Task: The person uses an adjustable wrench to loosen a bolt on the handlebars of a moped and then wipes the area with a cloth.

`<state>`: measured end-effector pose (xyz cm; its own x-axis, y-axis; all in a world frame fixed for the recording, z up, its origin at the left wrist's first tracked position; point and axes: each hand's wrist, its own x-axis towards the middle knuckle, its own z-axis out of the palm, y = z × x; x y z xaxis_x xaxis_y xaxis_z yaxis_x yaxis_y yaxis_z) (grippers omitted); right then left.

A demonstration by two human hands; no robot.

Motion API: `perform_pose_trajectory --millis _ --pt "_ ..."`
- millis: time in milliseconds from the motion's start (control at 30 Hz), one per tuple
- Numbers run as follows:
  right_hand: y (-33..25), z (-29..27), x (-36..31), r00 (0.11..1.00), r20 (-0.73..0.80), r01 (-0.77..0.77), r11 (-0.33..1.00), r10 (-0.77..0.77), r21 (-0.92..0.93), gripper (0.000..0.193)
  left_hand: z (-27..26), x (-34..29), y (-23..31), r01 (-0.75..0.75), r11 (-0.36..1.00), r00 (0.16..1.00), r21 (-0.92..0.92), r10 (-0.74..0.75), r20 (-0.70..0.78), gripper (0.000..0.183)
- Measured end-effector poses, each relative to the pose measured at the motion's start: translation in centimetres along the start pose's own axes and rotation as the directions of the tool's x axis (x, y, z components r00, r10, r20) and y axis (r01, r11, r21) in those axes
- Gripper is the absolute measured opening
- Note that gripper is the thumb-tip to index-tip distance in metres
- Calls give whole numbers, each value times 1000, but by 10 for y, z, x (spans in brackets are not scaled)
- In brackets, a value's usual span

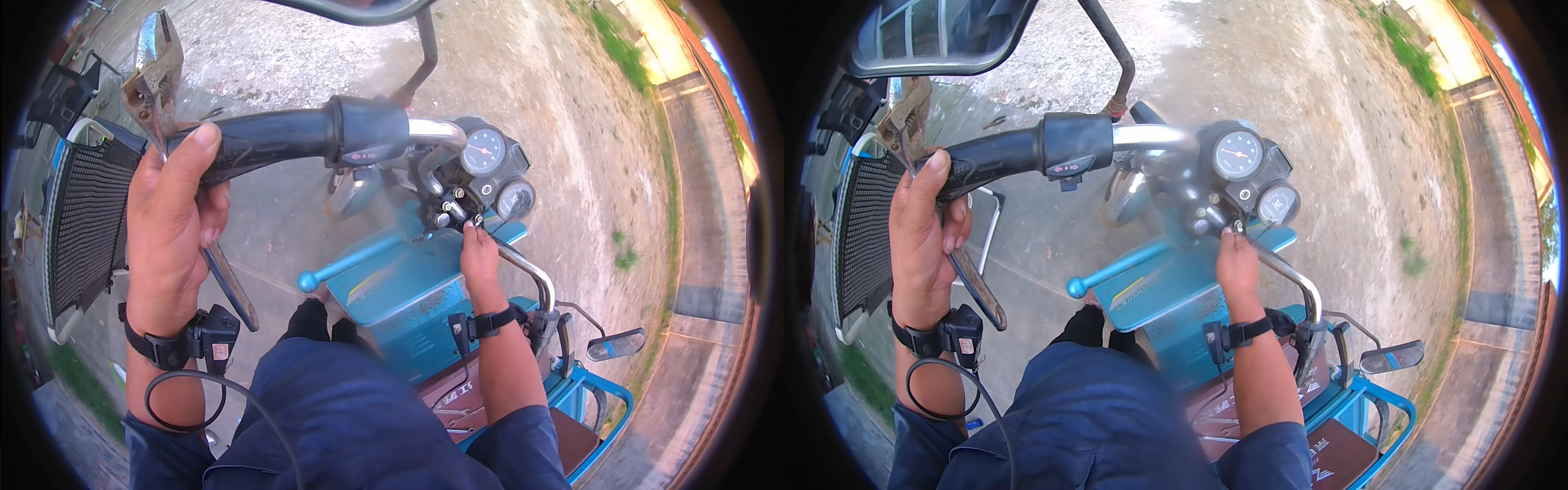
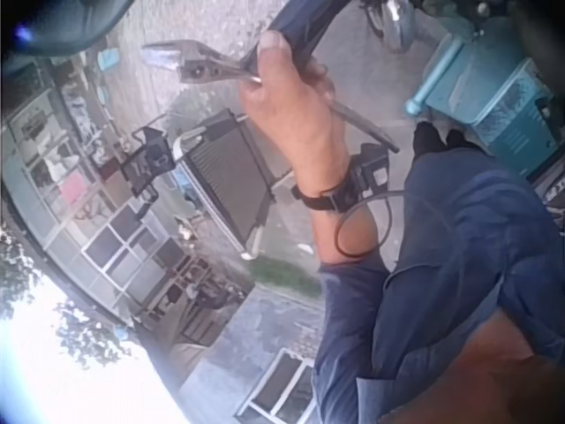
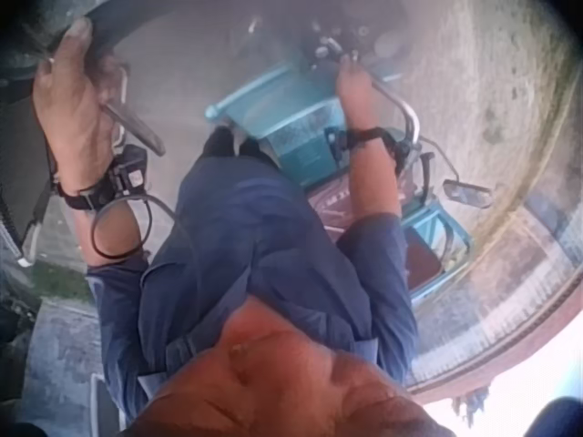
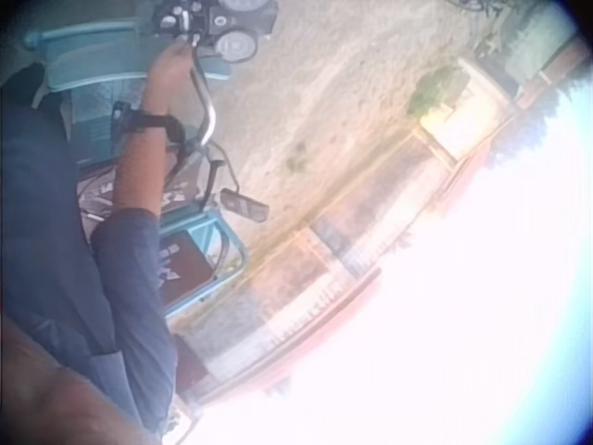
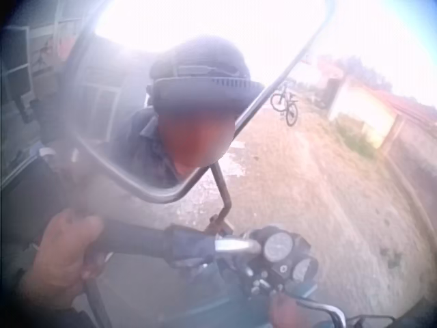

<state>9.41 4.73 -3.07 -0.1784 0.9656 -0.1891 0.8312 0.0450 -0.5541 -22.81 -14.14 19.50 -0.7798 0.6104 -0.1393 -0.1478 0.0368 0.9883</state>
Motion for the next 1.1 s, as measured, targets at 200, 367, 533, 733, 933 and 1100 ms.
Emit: perform_pose_trajectory --millis 200,367,533,733,933,1100 --pt "-31 -32 -7 904 121 417 783 -410 -462 34 -4 1 -1 8 999 1000 39 -9 14 31" --pt "-27 -24 -2 944 98 326 844 -315 -426 36 -1 -1 0 9 1000 1000 14 -9 -2 30" --pt "-11 -8 -2 996 -18 85 992 -87 -91 40 -1 -2 0 -2 1000 1000 -2 2 1 28" --pt "-32 -24 -14 949 48 303 856 -312 -420 39 -5 0 -2 17 999 1000 41 -18 10 31" --pt "-15 -15 -4 978 55 209 933 -202 -294 39 -4 0 -3 3 999 1000 43 -3 12 31" --pt "-31 -36 -8 995 46 96 961 -87 -261 41 -2 -2 0 -10 1000 1000 24 10 -6 29"
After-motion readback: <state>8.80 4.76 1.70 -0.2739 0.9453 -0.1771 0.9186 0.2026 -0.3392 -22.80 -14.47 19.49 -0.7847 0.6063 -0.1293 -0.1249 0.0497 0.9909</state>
